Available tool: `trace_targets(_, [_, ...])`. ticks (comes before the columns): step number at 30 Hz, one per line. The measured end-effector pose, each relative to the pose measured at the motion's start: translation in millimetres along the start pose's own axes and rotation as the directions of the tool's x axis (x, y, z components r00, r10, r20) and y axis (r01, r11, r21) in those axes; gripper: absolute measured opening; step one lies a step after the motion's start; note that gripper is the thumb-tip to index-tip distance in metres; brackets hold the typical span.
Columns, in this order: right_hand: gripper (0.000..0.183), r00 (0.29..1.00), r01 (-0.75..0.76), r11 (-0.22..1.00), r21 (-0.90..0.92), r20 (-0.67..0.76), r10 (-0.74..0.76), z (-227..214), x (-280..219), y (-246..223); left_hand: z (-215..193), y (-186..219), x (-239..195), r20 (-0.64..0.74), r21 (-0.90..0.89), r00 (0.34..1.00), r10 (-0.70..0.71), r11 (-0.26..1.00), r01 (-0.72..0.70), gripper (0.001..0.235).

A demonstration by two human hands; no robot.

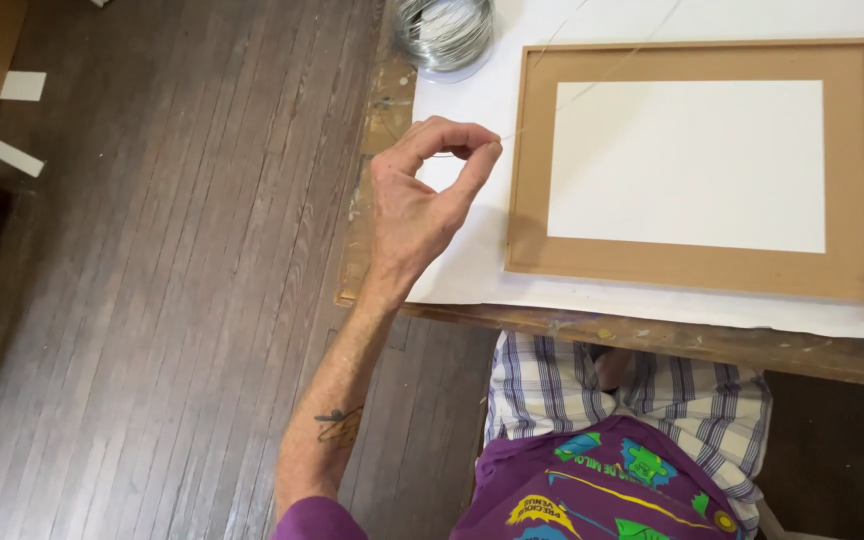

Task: Securing the backing of picture frames using a point driver and preparing hanging wire with pliers.

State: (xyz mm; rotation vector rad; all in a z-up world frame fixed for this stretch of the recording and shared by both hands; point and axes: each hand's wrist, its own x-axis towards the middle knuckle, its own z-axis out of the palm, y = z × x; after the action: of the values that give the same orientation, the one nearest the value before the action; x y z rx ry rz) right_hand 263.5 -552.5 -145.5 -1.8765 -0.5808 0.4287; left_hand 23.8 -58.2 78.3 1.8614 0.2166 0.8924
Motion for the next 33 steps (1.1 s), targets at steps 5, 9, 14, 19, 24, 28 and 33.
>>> trace_targets(5, [0.039,0.911,-0.173,0.984,-0.049,0.37,0.179,165.3,34.6,-292.8,9.0,-0.7,10.2,-0.053,-0.035,0.996,-0.077,0.997,0.075,0.005])
trace_targets(9, [0.042,0.841,-0.231,0.922,0.31,0.541,0.029,195.1,54.4,-309.8,9.3,-0.3,15.2,-0.045,-0.029,0.999,-0.031,0.999,0.03,0.003])
trace_targets(14, [0.049,0.832,-0.169,0.951,0.259,0.555,-0.004,203.9,56.2,-332.7,13.8,4.2,14.0,-0.045,-0.05,0.997,-0.062,0.997,0.059,0.004])
trace_targets(19, [0.048,0.94,-0.059,0.922,-0.382,0.291,0.18,231.0,63.6,-369.7,18.1,-0.7,14.8,-0.063,-0.039,0.997,-0.04,0.999,0.038,0.005])
trace_targets(24, [0.043,0.962,0.177,0.907,-0.383,0.26,-0.078,243.6,72.3,-359.5,21.8,-0.9,11.6,-0.069,-0.039,0.997,-0.04,0.999,0.037,0.005])
trace_targets(28, [0.036,0.969,0.177,0.872,-0.457,0.238,-0.072,247.5,78.6,-361.5,22.7,-6.3,13.9,-0.11,-0.01,0.994,0.019,1.0,-0.02,0.007])
trace_targets(33, [0.03,0.969,0.181,0.858,-0.481,0.237,-0.072,247.1,83.2,-358.9,20.2,-3.1,14.3,-0.106,-0.007,0.993,-0.054,0.999,0.054,0.016])
